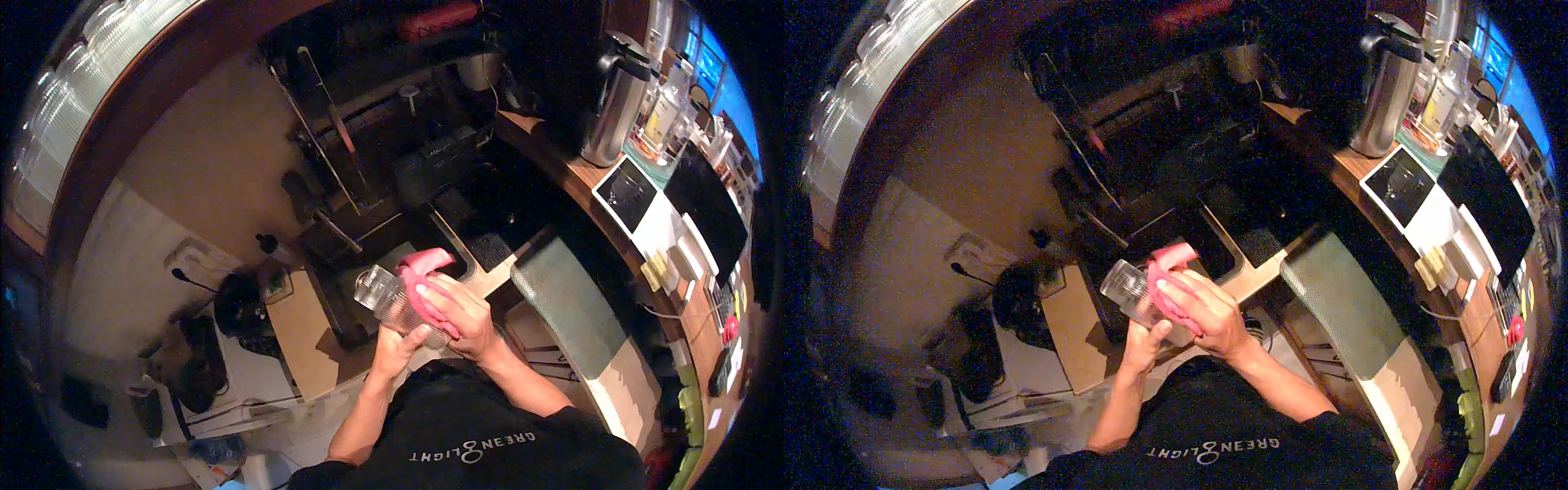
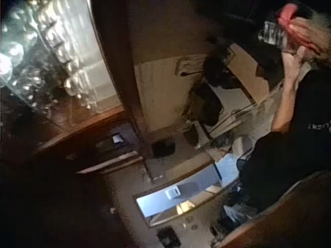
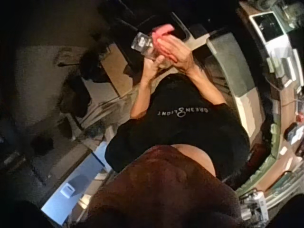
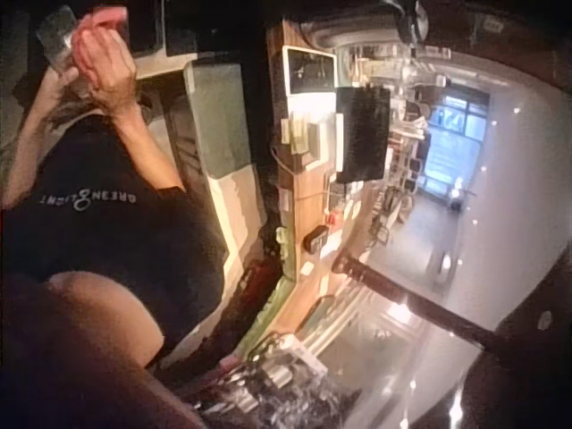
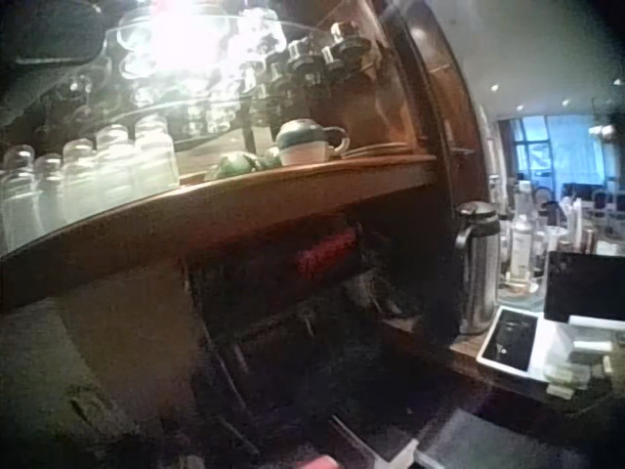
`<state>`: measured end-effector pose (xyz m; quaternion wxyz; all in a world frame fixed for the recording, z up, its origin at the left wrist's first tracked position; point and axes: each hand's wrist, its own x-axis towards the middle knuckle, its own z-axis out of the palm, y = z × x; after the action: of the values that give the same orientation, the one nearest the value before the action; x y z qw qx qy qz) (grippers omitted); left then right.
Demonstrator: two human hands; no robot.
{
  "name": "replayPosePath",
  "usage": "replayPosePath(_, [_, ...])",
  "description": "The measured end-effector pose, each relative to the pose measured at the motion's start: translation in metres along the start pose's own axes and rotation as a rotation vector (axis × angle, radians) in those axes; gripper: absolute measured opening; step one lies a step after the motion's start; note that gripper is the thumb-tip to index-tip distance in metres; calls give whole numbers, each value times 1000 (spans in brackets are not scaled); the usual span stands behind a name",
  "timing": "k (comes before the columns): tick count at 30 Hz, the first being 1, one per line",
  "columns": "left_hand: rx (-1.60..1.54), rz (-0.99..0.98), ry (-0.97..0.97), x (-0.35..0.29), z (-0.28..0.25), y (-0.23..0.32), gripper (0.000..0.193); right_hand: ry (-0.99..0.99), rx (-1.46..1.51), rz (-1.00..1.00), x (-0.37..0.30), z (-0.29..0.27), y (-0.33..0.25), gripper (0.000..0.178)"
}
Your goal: The person wipes the inside and outside of a glass with a cloth, places it on a shelf, and then uses the cloth to wipe a spoon and small metal containers over a sink.
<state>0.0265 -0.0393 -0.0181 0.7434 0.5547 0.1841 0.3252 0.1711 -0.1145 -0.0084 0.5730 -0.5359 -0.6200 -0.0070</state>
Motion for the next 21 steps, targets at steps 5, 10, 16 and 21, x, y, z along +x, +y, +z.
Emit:
replayPosePath(5, [64, -85, -184, -28, -17, 12, 100, 131, 456, 306, -25, 32, -26, 51])
replayPosePath(10, [15, -74, 29, -56, -46, -3, 71, -8, -119, -96, -17, 40, -38, 46])
replayPosePath(16, [388, 132, -58, -76, -61, 35, 65, -20, 500, 293, -33, 89, -53, 51])
replayPosePath(21, [229, 187, 328, -68, -60, 61, 57, -20, 84, -135, 3, 78, -56, 47])
